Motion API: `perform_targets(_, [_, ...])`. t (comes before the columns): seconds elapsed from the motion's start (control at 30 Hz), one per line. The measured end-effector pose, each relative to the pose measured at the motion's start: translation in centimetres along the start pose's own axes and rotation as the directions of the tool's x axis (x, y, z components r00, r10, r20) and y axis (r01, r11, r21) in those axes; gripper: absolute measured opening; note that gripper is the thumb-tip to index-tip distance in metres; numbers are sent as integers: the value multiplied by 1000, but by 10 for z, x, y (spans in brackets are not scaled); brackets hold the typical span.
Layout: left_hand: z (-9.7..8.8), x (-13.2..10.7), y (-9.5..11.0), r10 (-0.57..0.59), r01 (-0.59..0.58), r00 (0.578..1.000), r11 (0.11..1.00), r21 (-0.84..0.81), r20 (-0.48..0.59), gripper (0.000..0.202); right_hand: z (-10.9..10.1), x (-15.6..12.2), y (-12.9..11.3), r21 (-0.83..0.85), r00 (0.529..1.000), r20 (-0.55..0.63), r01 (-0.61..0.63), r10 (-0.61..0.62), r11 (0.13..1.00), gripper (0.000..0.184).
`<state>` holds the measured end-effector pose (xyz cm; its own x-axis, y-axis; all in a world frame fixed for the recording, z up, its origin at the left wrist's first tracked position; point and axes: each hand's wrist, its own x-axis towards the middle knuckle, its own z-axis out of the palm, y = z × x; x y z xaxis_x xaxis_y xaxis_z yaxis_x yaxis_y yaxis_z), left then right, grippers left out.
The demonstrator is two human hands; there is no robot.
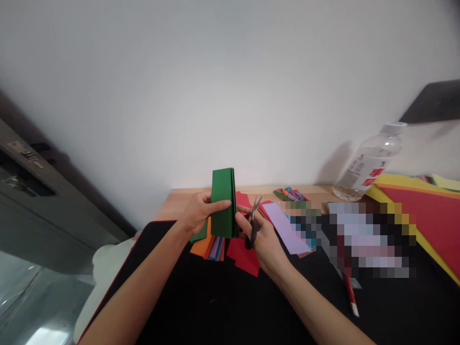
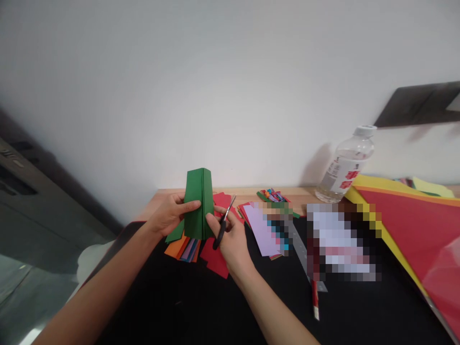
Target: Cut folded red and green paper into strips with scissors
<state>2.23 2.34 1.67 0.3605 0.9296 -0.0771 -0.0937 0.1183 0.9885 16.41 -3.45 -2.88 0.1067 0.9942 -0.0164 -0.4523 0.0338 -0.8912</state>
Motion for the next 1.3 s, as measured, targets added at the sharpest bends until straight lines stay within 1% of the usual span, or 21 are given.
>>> perform_targets(0.1, [0,-2,3,-68,68,998,998,-6,16,29,4,-3,-1,29,995,103,-19,16,999,44])
perform_targets(0.17, [-2,-2,4,-99,99,995,995,-15,15,29,4,-3,-1,67,993,119,-23,15,997,40])
perform_targets(0.3, [-18,2,3,-117,117,993,990,-74,1,23,0,1,3,94,1000,0,-17,17,995,30])
perform_targets(0.37, [-31,6,4,-104,100,993,992,-79,-58,22,-1,3,3,74,998,-66,4,1,997,29])
perform_targets(0.43, [-43,11,7,-67,51,988,992,-116,-139,25,-3,4,4,53,992,-123,13,-6,999,30])
perform_targets(0.5, [-52,14,12,16,-54,978,983,-176,-210,27,-4,6,7,40,986,-165,-10,17,999,33])
perform_targets(0.53, [-56,15,15,57,-105,972,974,-203,-227,29,-5,6,9,36,984,-175,-29,35,999,36])
perform_targets(0.57, [-58,16,18,92,-148,965,964,-222,-245,30,-5,6,11,28,983,-176,-52,56,998,38])
perform_targets(0.63, [-60,15,24,156,-240,927,945,-220,-340,30,-5,5,15,4,986,-133,-96,96,995,41])
perform_targets(0.7, [-57,13,28,192,-301,873,935,-186,-447,30,-3,3,17,-14,992,-6,-126,125,992,42])
perform_targets(0.73, [-53,12,30,198,-312,854,935,-171,-480,30,-2,1,17,-19,988,71,-139,140,990,42])
perform_targets(0.77, [-49,11,31,192,-307,851,937,-166,-489,30,-1,0,17,-27,979,137,-152,154,988,43])
perform_targets(0.8, [-45,10,30,176,-290,856,942,-168,-486,30,0,-1,17,-35,969,182,-163,167,986,45])
perform_targets(0.83, [-40,9,30,178,-285,862,944,-163,-475,30,1,-2,16,-45,964,200,-170,176,984,48])
perform_targets(0.9, [-31,9,26,174,-260,881,955,-143,-440,32,2,-2,15,-64,969,174,-165,173,984,55])
perform_targets(0.97, [-23,9,20,164,-229,889,968,-103,-428,32,2,-1,14,-74,981,127,-138,147,988,56])
perform_targets(1.03, [-17,8,13,192,-226,882,974,-30,-430,30,1,1,12,-59,994,73,-79,83,995,52])
perform_targets(1.1, [-11,7,8,229,-234,890,972,37,-395,28,0,2,10,-30,1000,8,12,-12,999,49])
perform_targets(1.17, [-5,4,5,235,-223,909,972,74,-343,27,-1,4,8,-30,995,-46,89,-90,996,48])
perform_targets(1.2, [-1,3,4,225,-209,920,974,83,-321,27,-2,4,8,-46,992,-61,108,-110,993,49])
perform_targets(1.3, [9,0,2,163,-151,954,986,65,-250,25,-4,6,8,-101,988,-49,144,-150,984,51])
